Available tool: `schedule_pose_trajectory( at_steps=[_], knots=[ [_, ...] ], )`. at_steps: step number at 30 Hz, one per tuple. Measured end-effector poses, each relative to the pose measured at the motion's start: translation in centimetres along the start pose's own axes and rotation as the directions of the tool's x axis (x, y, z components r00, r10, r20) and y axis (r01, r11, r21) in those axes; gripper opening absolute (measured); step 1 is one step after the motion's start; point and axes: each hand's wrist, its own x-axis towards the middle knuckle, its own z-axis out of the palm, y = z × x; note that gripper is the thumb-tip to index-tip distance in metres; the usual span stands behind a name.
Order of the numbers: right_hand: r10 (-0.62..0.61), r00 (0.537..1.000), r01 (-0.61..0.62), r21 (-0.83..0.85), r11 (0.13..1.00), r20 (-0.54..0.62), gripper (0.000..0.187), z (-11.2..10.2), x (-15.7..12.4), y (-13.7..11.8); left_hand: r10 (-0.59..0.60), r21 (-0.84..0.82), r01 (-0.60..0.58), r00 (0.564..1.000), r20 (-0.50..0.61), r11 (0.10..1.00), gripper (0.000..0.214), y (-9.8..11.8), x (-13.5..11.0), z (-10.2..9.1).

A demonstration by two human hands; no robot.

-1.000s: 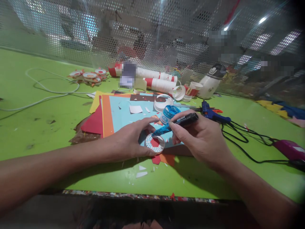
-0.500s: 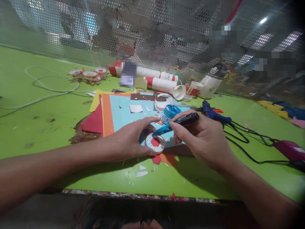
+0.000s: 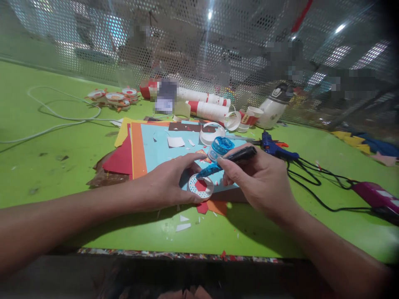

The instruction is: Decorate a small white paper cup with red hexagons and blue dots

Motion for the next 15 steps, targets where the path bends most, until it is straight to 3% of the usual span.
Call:
schedule_pose_trajectory(
  at_steps=[5, 15],
  knots=[
    [-0.035, 0.982, 0.028, -0.038, 0.999, -0.186, 0.017, -0.32, -0.09, -0.66, -0.003, 0.006, 0.003, 1.0, -0.006, 1.0, 0.087, -0.09, -0.05, 0.07],
    [-0.094, 0.991, 0.084, -0.108, 0.991, -0.095, 0.016, 0.08, -0.31, -0.7, 0.024, 0.025, -0.024, 1.0, -0.014, 0.999, 0.084, 0.13, 0.04, 0.05]
  ],
)
